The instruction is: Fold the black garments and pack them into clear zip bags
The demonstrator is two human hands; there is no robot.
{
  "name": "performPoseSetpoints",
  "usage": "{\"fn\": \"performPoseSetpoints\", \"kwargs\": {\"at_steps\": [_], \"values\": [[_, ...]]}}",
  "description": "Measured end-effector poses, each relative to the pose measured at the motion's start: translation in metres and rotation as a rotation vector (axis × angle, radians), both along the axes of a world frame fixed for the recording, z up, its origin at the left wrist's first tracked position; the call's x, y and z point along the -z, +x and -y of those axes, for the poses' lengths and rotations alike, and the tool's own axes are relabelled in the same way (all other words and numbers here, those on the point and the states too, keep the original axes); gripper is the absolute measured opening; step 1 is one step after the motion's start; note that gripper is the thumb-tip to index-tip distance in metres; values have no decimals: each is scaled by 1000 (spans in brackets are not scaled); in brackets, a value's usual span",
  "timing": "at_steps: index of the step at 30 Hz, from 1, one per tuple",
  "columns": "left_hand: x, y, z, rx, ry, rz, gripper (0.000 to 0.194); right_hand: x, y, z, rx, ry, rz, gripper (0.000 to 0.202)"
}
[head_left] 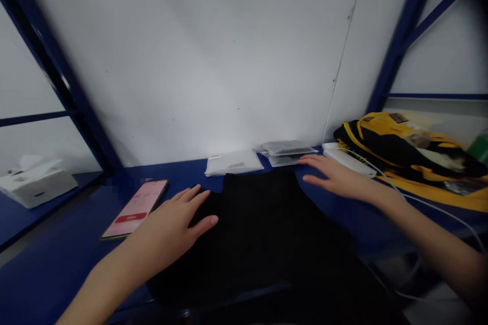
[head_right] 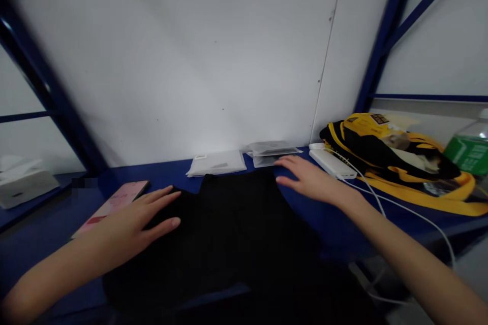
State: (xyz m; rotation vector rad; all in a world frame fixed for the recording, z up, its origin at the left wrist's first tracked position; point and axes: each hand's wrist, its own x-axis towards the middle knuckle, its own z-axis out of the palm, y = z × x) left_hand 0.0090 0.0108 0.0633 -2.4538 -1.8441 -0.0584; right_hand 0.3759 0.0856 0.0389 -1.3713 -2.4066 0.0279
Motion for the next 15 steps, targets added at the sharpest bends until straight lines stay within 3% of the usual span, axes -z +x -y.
{"fn": "performPoseSetpoints", "kwargs": {"at_steps": [4, 8, 11, 15], "values": [[-9, 25, -9, 34, -66, -46, 65, 10, 26, -72, 195, 157, 202, 51], [-11, 42, -31, 32, -170, -55, 66, 25, 41, -127, 405, 131, 352, 53], [-8, 46, -58, 14, -215, -27, 72, 33, 40, -148, 513, 53, 369, 57], [-1, 44, -96, -98, -286, -45, 77, 39, 32, -157, 549, 44, 362, 54]]}}
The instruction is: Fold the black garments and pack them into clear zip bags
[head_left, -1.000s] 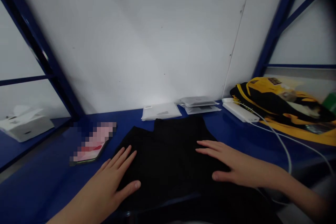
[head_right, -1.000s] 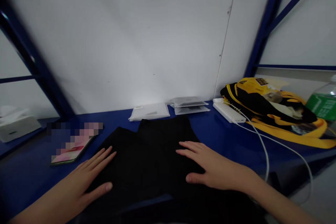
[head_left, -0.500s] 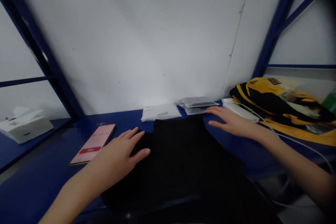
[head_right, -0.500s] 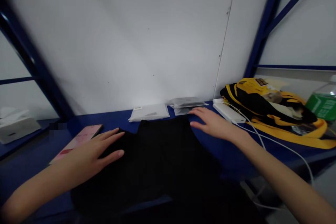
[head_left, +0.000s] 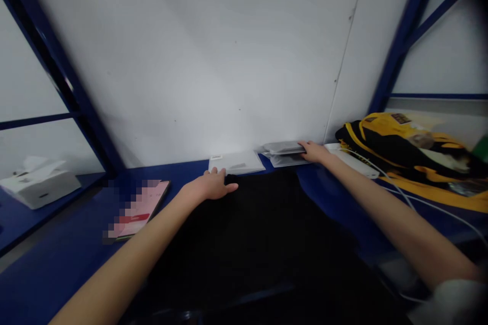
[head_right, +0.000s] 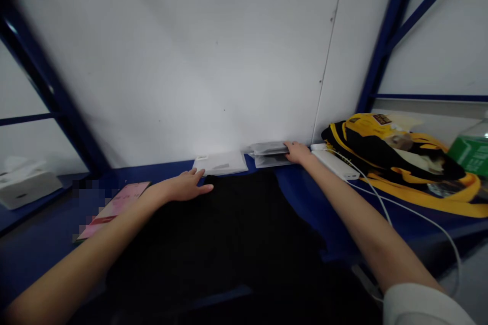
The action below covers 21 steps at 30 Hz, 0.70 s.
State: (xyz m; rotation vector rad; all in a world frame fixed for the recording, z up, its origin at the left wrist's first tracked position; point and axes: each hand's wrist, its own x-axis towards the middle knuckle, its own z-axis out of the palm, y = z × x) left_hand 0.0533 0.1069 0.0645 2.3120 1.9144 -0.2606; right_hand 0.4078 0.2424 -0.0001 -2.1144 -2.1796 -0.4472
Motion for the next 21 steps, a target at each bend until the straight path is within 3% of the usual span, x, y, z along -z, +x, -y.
{"fn": "performPoseSetpoints", "kwargs": {"at_steps": [6, 13, 17, 21], "values": [[20, -9, -33, -125, 7, -28, 77, -10, -17, 5, 17, 79, 35, 38], [50, -21, -45, 34, 147, 146, 56, -39, -59, 18, -98, 188, 28, 27], [51, -18, -42, -9, 145, 154, 59, -47, -99, 27, -181, 298, -35, 30], [47, -15, -36, -55, 97, 120, 66, -42, -144, 31, -320, 296, -71, 40]]}}
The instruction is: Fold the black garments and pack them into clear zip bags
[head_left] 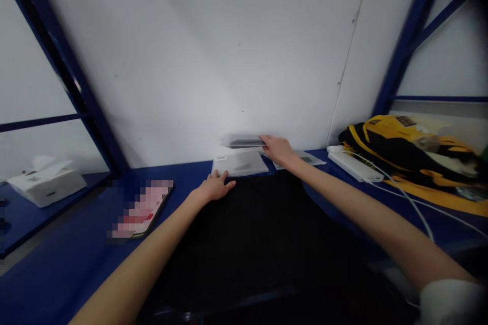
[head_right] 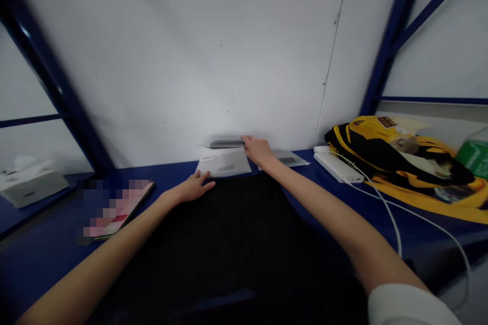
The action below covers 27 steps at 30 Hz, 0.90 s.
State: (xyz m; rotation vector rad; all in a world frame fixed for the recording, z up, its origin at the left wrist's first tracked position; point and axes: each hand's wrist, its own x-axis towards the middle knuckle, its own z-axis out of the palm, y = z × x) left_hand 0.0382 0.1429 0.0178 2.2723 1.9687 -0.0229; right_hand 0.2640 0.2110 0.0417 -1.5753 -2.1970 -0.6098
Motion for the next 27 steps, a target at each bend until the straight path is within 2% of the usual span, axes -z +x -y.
{"fn": "performPoseSetpoints", "kwargs": {"at_steps": [5, 9, 13, 17, 22, 27], "values": [[0, -1, 6, 15, 22, -24, 64, 29, -34, -2, -42, -175, 99, 42], [2, -2, 6, 9, 43, -40, 63, 46, -31, -2, -29, -194, 84, 43], [2, -3, 5, 18, 67, -42, 63, 43, -10, 2, -18, -174, 51, 42], [0, -2, 4, 57, 120, -37, 59, 39, 9, 5, -56, -174, 18, 27], [-1, -2, 4, 71, 180, -26, 56, 43, 16, 3, -105, -170, -189, 19], [-1, -1, 4, 66, 205, -15, 53, 46, 18, 2, -99, -155, -205, 18]]}}
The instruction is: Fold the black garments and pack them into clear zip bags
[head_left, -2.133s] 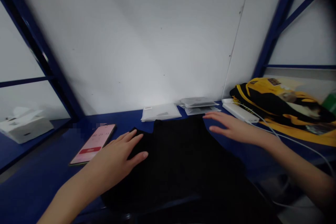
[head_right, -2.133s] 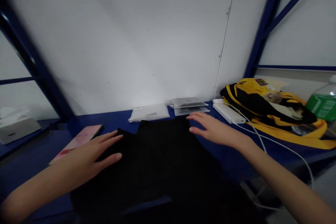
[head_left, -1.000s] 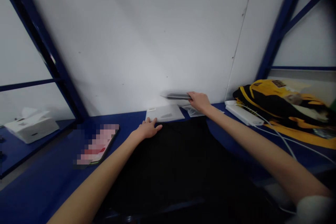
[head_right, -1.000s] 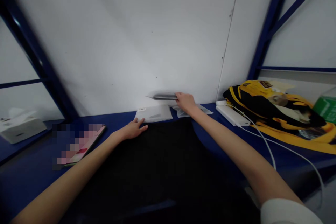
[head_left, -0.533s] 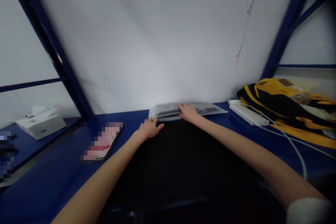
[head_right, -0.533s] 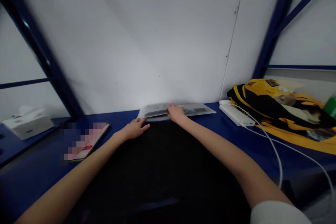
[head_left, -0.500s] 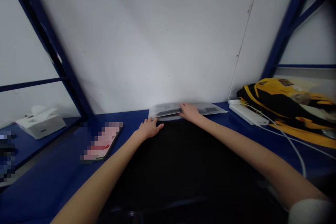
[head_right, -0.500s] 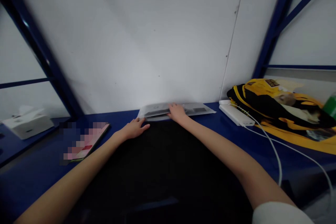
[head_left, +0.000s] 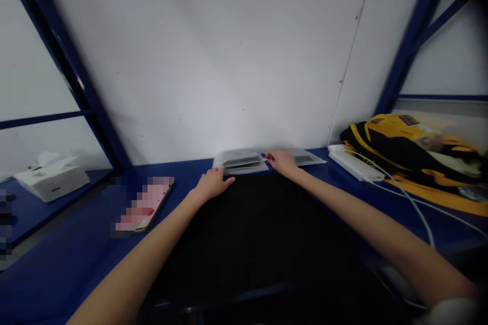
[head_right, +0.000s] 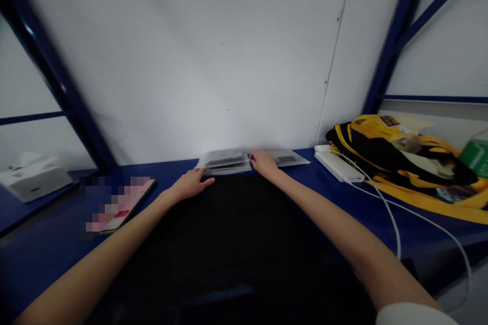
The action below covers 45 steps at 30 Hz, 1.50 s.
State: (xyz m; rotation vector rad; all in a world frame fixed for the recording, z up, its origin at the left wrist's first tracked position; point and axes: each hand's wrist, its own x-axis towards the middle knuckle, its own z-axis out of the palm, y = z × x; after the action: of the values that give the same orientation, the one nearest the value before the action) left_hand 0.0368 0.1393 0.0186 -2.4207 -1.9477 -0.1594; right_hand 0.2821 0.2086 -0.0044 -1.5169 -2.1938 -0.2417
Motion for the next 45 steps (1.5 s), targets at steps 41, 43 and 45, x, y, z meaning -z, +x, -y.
{"fn": "performPoseSetpoints", "kwargs": {"at_steps": [41, 43, 45], "values": [[0, 24, 0, 422, 575, 7, 22, -4, -43, 38, -397, 296, -8, 19], [-4, 24, -1, 428, 592, -35, 22, -5, -43, 38, -369, 322, 2, 20], [-8, 23, -1, 420, 614, -79, 22, -7, -43, 37, -348, 346, 8, 21]]}}
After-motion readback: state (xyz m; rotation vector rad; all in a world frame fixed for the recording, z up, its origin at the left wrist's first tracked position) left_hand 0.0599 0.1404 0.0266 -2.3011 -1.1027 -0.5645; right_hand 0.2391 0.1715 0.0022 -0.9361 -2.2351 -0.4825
